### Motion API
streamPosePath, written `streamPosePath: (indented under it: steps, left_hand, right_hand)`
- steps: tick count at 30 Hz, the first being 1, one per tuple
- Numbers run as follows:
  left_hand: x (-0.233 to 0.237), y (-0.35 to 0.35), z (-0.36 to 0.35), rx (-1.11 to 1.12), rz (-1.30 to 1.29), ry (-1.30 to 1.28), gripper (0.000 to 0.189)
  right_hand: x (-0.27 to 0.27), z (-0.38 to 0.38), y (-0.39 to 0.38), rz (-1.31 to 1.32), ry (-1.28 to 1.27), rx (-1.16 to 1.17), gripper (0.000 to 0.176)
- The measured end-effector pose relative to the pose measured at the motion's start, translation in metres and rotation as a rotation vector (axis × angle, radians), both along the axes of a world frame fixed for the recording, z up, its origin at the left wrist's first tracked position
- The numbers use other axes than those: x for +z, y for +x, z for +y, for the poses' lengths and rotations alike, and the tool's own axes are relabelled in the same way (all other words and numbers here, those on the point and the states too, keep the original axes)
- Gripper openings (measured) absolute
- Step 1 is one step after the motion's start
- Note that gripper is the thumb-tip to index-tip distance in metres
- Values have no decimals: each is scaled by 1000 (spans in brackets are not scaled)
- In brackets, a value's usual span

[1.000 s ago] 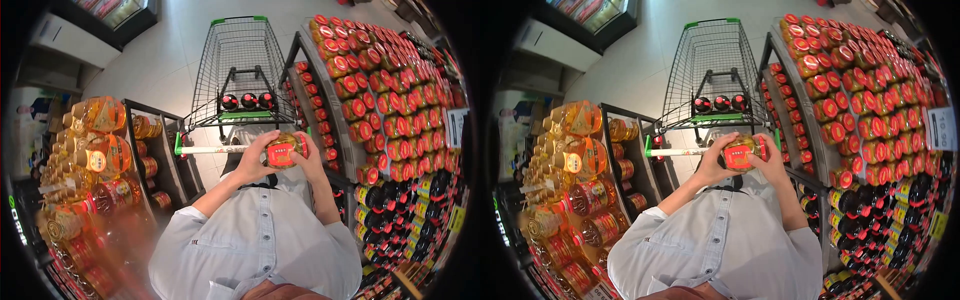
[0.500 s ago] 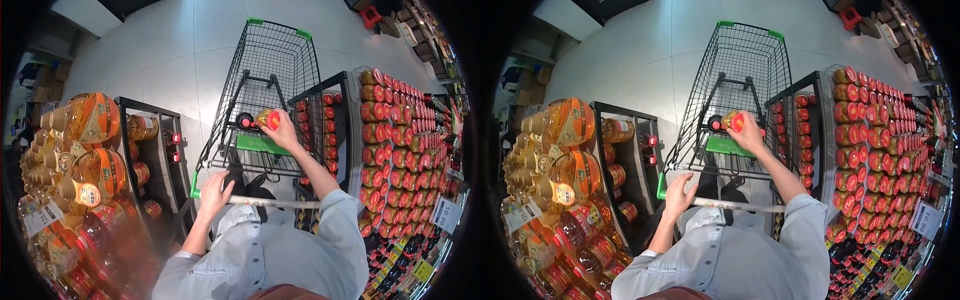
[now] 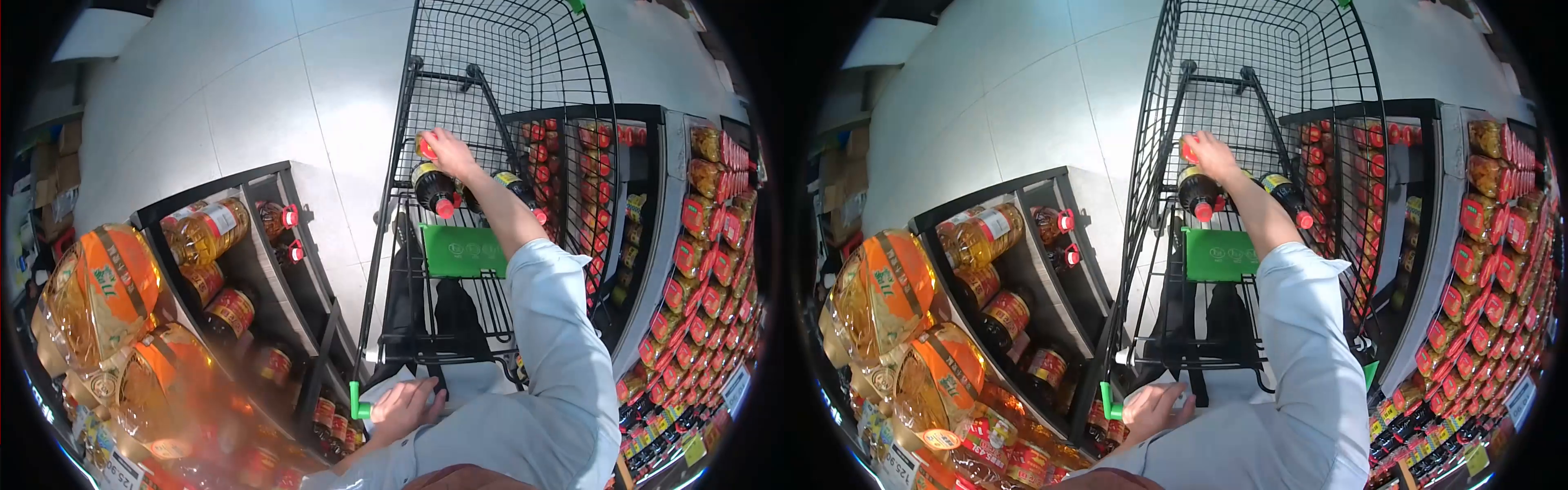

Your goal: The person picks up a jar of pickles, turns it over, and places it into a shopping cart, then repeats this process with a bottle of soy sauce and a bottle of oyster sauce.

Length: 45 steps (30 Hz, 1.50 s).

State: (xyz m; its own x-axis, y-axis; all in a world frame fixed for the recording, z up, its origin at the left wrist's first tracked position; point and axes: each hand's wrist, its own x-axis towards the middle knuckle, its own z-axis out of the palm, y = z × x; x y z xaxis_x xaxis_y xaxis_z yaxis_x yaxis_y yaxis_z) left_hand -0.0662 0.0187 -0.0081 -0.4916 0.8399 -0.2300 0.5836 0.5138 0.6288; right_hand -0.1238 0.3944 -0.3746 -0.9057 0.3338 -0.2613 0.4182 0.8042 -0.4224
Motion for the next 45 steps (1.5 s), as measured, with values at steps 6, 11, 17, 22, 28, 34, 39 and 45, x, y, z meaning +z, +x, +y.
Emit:
streamPosePath:
  steps: [6, 11, 17, 22, 28, 34, 39, 45]
  left_hand:
    - [-1, 1, 2, 3, 1, -31, 27]
    - [6, -2, 10, -26, 21, -10, 22]
    - [7, 17, 7, 50, 49, 4, 14]
    - [5, 25, 2, 96, 125, -81, 21]
    - [2, 28, -1, 118, 147, -109, 25]
    - [-29, 29, -6, 155, 114, 208, 25]
    - [3, 132, 40, -4, -149, 477, 29]
    - [25, 228, 55, -298, -479, 351, 29]
  right_hand:
    - [-10, -7, -10, 54, 29, 8, 61]
    - [31, -17, 16, -139, -68, -202, 54]
    - [192, -50, 112, -70, -241, -140, 38]
    - [325, -113, 233, 291, -350, -364, 42]
    - [398, -193, 374, 571, -185, -921, 32]
    - [407, -169, 523, 651, 356, -1434, 48]
    - [424, -112, 584, 535, 648, -1411, 76]
    - [405, -81, 601, 368, 567, -1296, 86]
